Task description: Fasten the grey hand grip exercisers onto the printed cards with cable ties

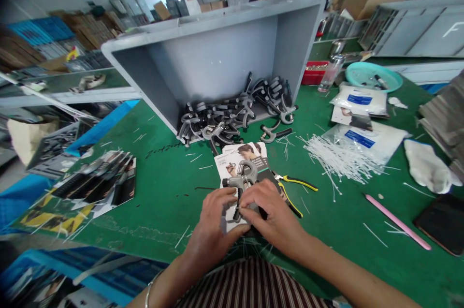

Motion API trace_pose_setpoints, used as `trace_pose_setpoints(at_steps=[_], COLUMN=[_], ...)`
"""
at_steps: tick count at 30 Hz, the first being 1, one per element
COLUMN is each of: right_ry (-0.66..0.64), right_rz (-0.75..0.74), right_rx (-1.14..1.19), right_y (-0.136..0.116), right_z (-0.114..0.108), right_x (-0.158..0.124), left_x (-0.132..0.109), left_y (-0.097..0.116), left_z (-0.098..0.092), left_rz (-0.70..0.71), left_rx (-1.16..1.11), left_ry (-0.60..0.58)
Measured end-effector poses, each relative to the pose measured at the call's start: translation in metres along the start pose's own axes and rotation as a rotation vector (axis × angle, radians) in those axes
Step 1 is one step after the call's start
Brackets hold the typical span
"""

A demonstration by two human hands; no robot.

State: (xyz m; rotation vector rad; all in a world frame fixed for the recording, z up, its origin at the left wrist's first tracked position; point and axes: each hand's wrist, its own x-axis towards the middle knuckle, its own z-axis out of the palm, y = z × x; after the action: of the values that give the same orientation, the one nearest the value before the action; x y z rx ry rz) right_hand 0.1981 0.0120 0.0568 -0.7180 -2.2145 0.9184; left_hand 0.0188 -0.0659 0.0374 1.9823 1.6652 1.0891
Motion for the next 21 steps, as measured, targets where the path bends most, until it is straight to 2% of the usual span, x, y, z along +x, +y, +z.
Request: trace_pose_setpoints(at_steps=[3, 5, 7, 10, 13, 21], right_ry=[-0.01, 0.006, 0.069, 0.142, 0.135, 0.124], right_rz=[0.024, 0.054, 0.083, 0.11, 0.118, 0.095], right_rx=[0.063, 0.091, 0.082, 0.021, 0.024, 0.077], right_y=[0.002, 0.005, 0.009, 0.011, 0.009, 0.007], right_z=[0.005, 0.006, 0.005, 0.005, 0.005, 0.019], right_x=[0.002, 0.003, 0.001, -0.001, -0.002, -0.003], left_x=[-0.005, -0.005, -0.003, 0.003, 0.012, 0.024], left_y=[-0.015, -0.025, -0.03, -0.026, -0.016, -0.008], left_z=[0.009, 0.007, 0.001, -0.007, -0.007, 0.018], left_rz=[0.001, 0.027, 0.04, -0.057, -0.152, -0.153], left_rx=[0.074, 0.096, 0.082, 0.021, -0.012, 0.053], left_ry=[0.085, 0.127, 0.12, 0.054, 0.057, 0.12])
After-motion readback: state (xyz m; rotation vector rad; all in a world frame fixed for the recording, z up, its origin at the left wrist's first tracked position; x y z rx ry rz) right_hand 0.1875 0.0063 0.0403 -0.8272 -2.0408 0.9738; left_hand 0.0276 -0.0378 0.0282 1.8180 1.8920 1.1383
